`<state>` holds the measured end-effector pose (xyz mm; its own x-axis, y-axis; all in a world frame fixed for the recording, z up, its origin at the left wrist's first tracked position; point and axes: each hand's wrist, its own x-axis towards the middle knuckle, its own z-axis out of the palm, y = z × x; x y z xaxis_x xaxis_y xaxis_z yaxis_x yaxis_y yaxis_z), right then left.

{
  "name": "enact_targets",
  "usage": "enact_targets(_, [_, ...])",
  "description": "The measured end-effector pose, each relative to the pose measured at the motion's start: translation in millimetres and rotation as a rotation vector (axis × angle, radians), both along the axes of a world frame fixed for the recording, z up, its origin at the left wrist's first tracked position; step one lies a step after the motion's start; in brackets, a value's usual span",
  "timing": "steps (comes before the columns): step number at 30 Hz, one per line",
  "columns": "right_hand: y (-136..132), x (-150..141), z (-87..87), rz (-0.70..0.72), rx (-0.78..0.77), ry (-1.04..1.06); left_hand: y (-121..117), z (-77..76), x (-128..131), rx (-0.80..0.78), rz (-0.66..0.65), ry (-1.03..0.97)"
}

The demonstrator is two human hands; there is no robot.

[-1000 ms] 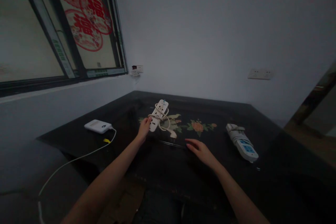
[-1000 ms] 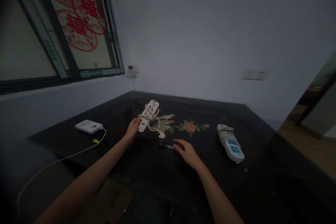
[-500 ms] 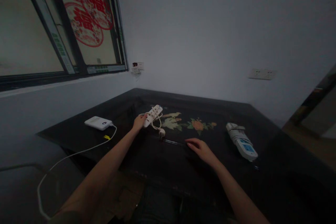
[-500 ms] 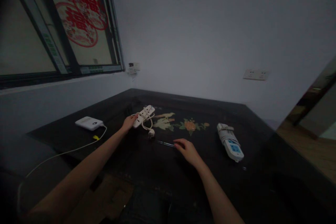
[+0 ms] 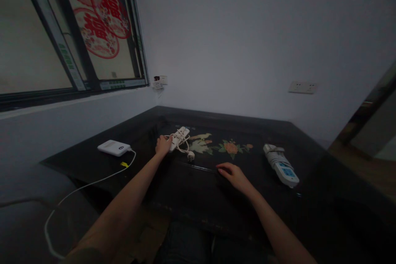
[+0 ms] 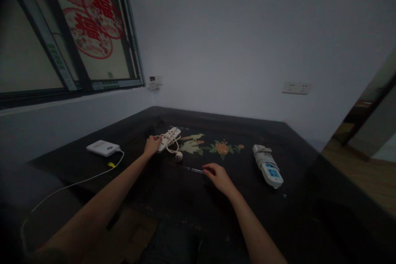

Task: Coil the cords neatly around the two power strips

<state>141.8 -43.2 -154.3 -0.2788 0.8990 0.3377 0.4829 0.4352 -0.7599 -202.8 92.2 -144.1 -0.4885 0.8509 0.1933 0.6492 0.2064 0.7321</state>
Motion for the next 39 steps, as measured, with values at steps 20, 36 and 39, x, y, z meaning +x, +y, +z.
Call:
enact_targets(20, [-3, 167, 26.5, -1.097, -0.024, -0.060, -78, 26.4, 152, 0.652, -0.656, -0.111])
enact_targets(36, [9, 154, 8.7, -0.979, -0.027, -0.058, -105, -11.0, 193, 0.388, -1.166, -0.016])
enact_targets(39, [13, 126, 11.3, -0.877, 0.130, -0.016, -109, -10.0, 197, 0.395, -1.177, -0.044])
